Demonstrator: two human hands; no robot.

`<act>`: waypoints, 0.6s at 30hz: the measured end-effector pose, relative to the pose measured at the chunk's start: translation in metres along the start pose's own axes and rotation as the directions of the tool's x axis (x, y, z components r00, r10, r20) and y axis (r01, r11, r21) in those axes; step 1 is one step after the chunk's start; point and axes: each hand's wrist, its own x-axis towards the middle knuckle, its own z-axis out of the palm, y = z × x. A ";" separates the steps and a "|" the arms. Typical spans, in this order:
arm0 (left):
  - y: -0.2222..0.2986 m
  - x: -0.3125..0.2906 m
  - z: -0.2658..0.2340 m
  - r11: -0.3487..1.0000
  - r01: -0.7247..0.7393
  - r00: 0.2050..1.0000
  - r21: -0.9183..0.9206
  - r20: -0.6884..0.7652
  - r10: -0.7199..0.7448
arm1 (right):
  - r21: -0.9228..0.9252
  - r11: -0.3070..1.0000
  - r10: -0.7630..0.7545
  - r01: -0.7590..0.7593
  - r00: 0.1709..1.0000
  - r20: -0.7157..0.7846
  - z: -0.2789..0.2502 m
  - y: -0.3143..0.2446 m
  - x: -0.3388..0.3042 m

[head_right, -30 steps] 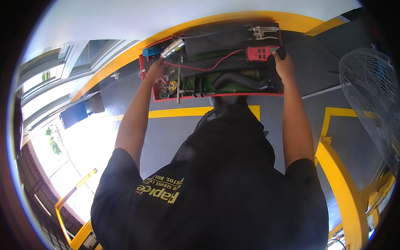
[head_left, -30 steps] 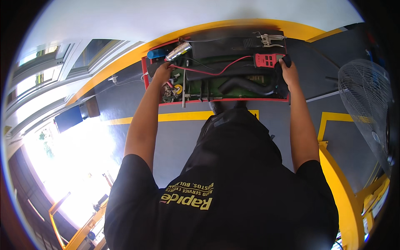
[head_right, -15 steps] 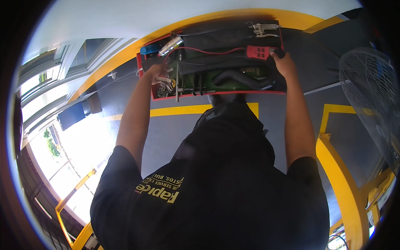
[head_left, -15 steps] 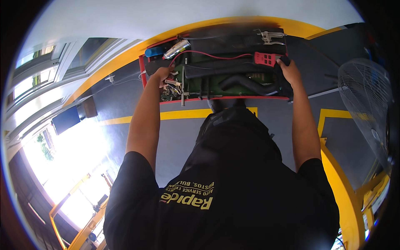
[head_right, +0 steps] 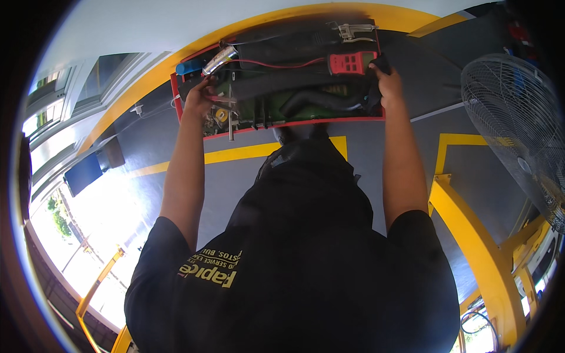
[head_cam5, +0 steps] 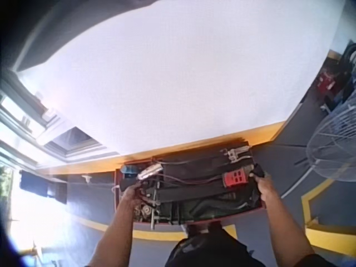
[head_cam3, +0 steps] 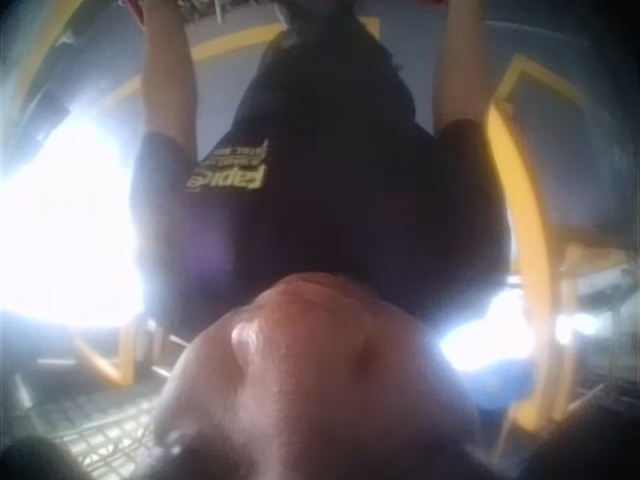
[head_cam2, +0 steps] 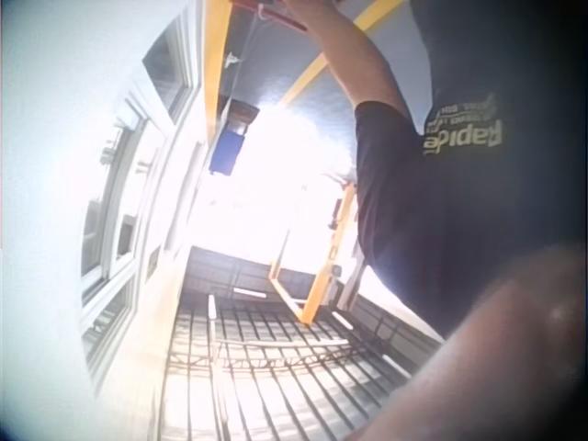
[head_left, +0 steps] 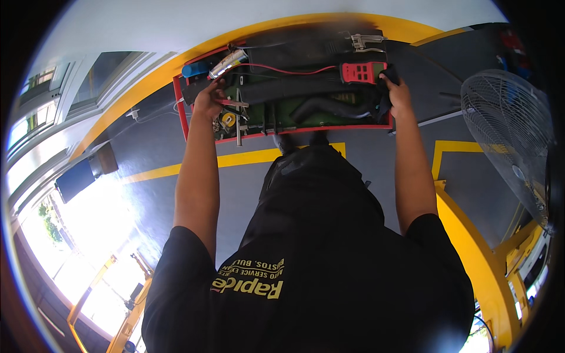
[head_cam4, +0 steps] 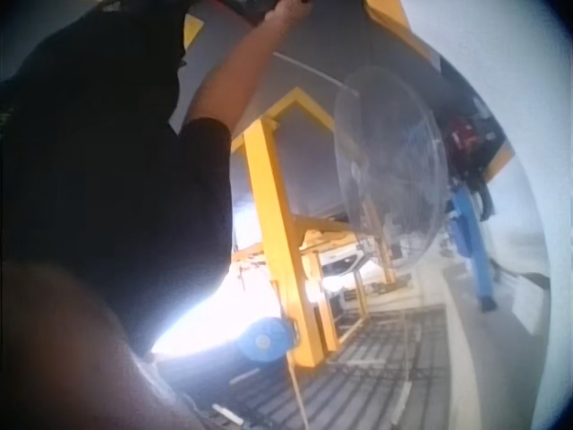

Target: The person wipes various tools and parts on a red tool cart using a black cloth. They handle a black plastic cover, a pressure gauge, a metal rod, a multimeter, and a brake caliper, wiping each item before placing it back on the cart.

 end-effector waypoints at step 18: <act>-0.064 0.033 -0.048 0.519 0.032 0.994 0.854 -0.084 0.077 | -0.592 0.797 -0.167 0.117 0.985 -0.031 0.001 -0.021 -0.012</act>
